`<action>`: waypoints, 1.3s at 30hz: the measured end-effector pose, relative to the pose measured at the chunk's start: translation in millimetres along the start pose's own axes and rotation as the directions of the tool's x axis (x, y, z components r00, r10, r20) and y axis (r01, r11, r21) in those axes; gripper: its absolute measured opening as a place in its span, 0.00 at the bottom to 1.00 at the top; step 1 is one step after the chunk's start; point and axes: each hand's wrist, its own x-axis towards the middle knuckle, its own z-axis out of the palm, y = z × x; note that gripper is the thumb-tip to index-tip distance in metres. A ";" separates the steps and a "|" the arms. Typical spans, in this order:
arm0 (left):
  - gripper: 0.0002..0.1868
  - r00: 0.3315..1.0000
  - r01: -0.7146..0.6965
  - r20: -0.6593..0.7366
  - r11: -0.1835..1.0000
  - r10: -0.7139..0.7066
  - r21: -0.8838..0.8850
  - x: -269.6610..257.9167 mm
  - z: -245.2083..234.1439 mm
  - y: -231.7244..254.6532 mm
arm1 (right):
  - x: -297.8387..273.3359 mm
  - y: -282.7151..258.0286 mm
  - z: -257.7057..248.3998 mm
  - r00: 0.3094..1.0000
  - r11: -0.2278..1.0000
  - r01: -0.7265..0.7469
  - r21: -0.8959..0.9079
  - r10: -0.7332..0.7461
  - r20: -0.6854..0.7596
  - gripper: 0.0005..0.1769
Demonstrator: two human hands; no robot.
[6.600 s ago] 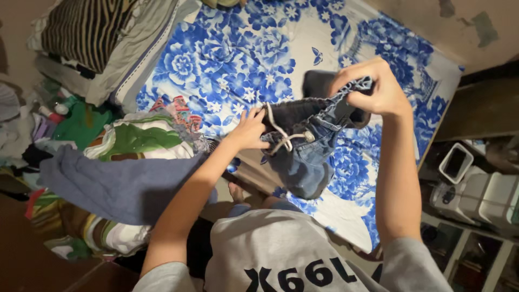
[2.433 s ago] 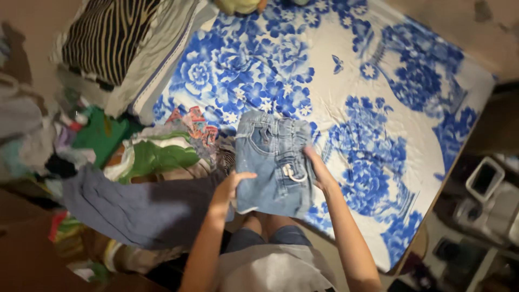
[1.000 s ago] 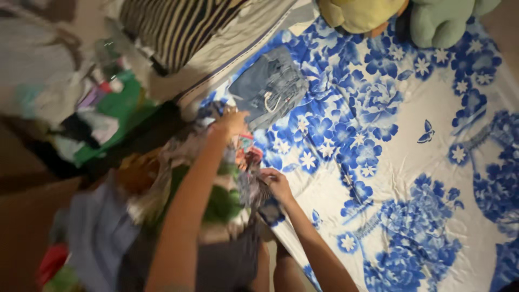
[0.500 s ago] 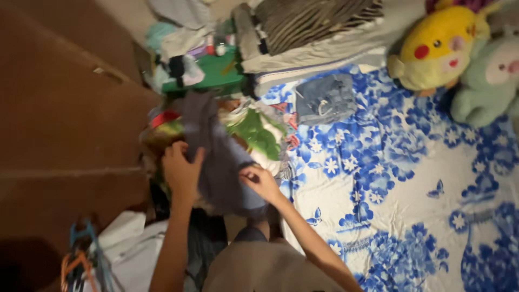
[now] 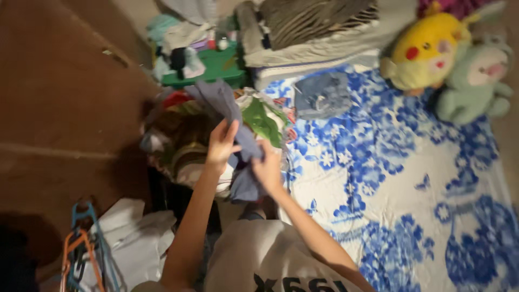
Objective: The person folds various garments including denim shorts, a gray t-shirt, a patterned shirt, red shorts, and a gray patterned top. Each item is smoothed, folded into a compact rectangle, and placed on a growing stack on the bed.
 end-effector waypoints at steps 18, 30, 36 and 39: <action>0.24 0.409 -0.841 0.744 0.535 0.528 0.081 -71.2 215.0 17.5 | -42.4 -32.1 -321.8 0.995 0.849 -0.101 0.519 0.087 0.051 0.27; 0.10 0.185 -0.691 0.982 0.717 0.049 0.094 -117.2 306.5 45.1 | -148.8 -52.0 -354.6 0.874 0.823 -0.178 -0.540 -0.120 -0.472 0.36; 0.13 0.174 -0.853 0.966 0.520 0.191 0.051 -130.8 319.9 61.7 | -173.2 -30.9 -347.7 0.671 0.711 -0.314 -0.629 -0.303 -0.677 0.48; 0.13 0.286 -0.852 0.941 0.497 0.182 0.163 -125.0 316.0 75.7 | -186.6 -16.5 -360.0 0.682 0.759 -0.433 -0.487 -0.078 -0.727 0.49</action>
